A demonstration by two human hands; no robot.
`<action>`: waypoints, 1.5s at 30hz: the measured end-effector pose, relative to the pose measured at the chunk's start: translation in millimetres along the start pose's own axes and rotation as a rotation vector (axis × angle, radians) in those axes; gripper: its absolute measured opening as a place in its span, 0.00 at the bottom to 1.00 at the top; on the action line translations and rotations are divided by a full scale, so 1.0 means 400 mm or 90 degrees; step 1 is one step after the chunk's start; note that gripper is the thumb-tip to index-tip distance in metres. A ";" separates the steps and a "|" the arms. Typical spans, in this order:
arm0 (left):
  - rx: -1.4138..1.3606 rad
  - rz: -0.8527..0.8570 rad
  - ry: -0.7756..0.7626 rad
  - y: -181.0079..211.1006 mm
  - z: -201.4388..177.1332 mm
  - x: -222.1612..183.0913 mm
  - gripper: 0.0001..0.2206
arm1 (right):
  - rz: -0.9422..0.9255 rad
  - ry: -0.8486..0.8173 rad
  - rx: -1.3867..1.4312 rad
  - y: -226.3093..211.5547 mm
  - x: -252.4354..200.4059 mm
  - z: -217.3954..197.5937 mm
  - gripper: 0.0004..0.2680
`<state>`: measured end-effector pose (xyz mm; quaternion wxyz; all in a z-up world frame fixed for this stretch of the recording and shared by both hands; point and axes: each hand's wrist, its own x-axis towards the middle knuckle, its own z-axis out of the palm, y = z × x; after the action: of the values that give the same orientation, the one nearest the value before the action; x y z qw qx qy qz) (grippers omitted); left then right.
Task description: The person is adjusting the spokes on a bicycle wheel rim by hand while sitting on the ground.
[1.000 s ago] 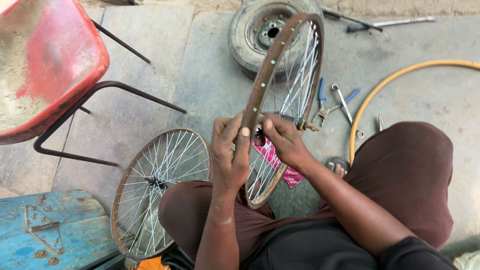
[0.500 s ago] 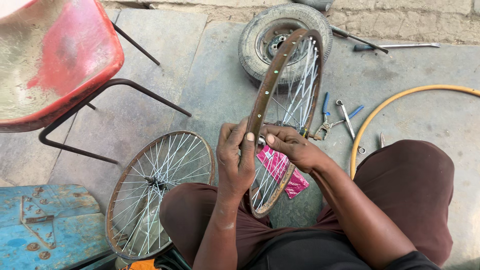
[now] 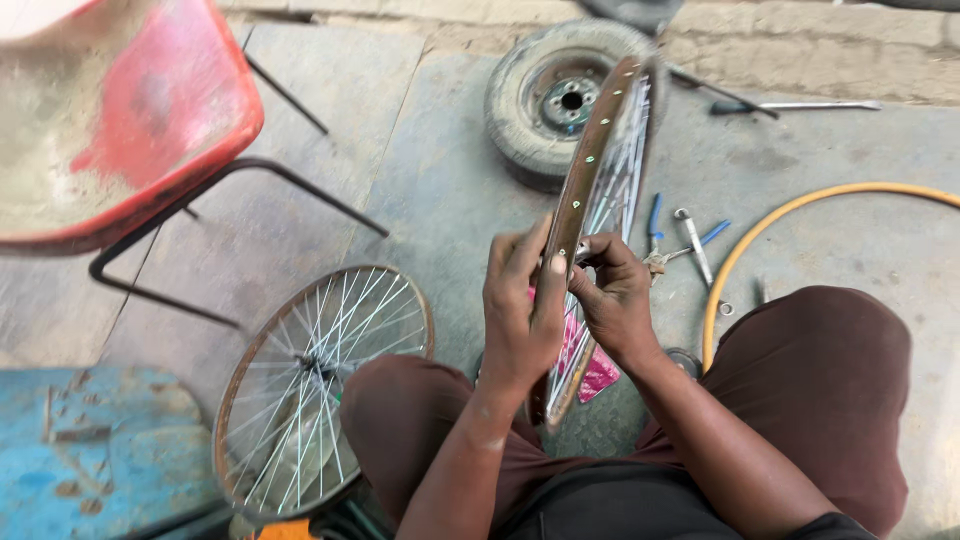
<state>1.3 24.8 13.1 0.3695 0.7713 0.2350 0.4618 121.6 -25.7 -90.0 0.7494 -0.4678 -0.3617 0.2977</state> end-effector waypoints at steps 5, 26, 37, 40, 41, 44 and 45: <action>0.022 0.000 -0.048 0.041 0.018 -0.045 0.14 | 0.063 0.057 0.055 -0.051 0.004 -0.046 0.09; -0.058 -0.186 -0.119 0.015 -0.010 -0.009 0.16 | 0.088 0.054 0.022 -0.047 -0.040 0.024 0.09; 0.061 -0.152 -0.066 0.011 -0.031 0.005 0.15 | 0.041 -0.196 -0.120 -0.016 -0.014 -0.001 0.20; 0.067 -0.161 -0.091 0.023 -0.030 0.011 0.14 | 0.170 -0.201 -0.012 0.000 0.005 -0.009 0.20; 0.075 -0.171 -0.094 0.023 -0.032 0.012 0.14 | 0.154 -0.207 0.009 0.005 0.007 -0.010 0.20; 0.082 -0.088 -0.078 0.014 -0.034 0.015 0.15 | 0.121 -0.213 0.033 0.002 0.009 -0.026 0.18; 0.080 -0.041 -0.071 0.007 -0.036 0.014 0.15 | 0.116 -0.206 0.008 -0.001 0.007 -0.031 0.17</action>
<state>-8.7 32.0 22.8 0.3472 0.8096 0.2672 0.3907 133.5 -29.9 -92.5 0.6545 -0.4400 -0.4314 0.4381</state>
